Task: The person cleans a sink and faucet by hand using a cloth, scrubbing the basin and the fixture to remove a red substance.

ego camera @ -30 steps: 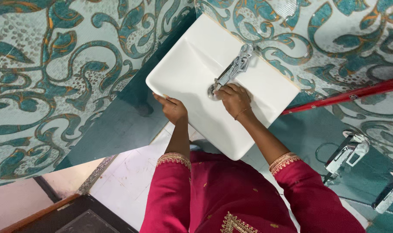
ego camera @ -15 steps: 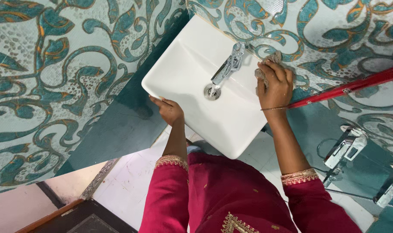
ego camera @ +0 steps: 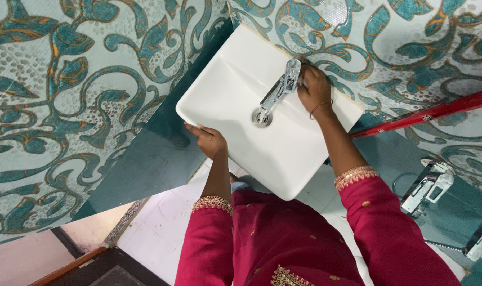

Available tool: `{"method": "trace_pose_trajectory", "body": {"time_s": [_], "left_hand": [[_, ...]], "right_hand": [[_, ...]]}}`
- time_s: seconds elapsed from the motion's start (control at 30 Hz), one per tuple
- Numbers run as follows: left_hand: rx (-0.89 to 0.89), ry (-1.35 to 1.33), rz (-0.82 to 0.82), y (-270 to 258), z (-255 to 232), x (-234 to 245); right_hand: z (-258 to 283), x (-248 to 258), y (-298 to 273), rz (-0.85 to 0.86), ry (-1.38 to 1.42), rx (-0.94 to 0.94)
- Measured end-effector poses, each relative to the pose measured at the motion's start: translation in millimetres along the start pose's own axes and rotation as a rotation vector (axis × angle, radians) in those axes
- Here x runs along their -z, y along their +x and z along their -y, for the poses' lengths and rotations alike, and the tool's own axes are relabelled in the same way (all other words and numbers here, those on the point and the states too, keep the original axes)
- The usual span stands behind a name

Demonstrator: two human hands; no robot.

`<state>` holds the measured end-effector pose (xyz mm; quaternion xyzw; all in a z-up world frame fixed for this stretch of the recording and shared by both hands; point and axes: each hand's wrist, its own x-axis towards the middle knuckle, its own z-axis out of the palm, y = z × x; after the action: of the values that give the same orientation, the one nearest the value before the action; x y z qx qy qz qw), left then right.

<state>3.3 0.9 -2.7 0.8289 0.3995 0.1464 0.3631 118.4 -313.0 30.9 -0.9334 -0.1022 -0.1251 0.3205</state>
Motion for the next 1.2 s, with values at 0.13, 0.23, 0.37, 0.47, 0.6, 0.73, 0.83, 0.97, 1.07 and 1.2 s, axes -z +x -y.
{"method": "trace_pose_trajectory", "body": {"time_s": [0.13, 0.23, 0.37, 0.47, 0.6, 0.73, 0.83, 0.97, 1.07, 1.2], "left_hand": [[-0.181, -0.039, -0.102, -3.9, 8.8, -3.3], [-0.046, 0.023, -0.003, 0.8, 0.0, 3.0], [0.001, 0.026, 0.04, -0.8, -3.7, 6.2], [-0.058, -0.018, -0.017, -0.7, 1.6, 1.3], [-0.094, -0.076, -0.052, -0.8, 6.7, -1.0], [-0.067, -0.163, 0.003, -5.5, -2.4, 8.6], [-0.145, -0.208, 0.052, -8.3, -5.1, 15.3], [-0.418, -0.284, 0.06, -1.2, 3.2, 15.5], [-0.376, -0.228, 0.102, -1.5, 5.4, 15.8], [-0.347, -0.098, 0.154, 3.7, -0.7, 25.8]], "right_hand": [[-5.0, 4.4, 3.2, 0.113, 0.023, 0.026], [5.7, 29.3, -9.1, 0.083, -0.034, 0.154], [16.8, 76.8, -51.2, 0.071, 0.015, 0.169], [18.6, 102.6, -85.5, 0.011, 0.023, 0.12], [23.0, 108.7, -125.4, -0.072, -0.025, 0.051], [46.6, 93.4, -151.1, -0.129, -0.202, 0.007], [75.2, 77.4, -154.3, -0.119, -0.244, -0.017], [104.2, 38.0, -143.3, -0.082, -0.229, 0.014], [100.7, -17.0, -131.3, -0.02, -0.22, 0.039], [79.7, -104.2, -118.2, 0.191, -0.148, -0.305]]}}
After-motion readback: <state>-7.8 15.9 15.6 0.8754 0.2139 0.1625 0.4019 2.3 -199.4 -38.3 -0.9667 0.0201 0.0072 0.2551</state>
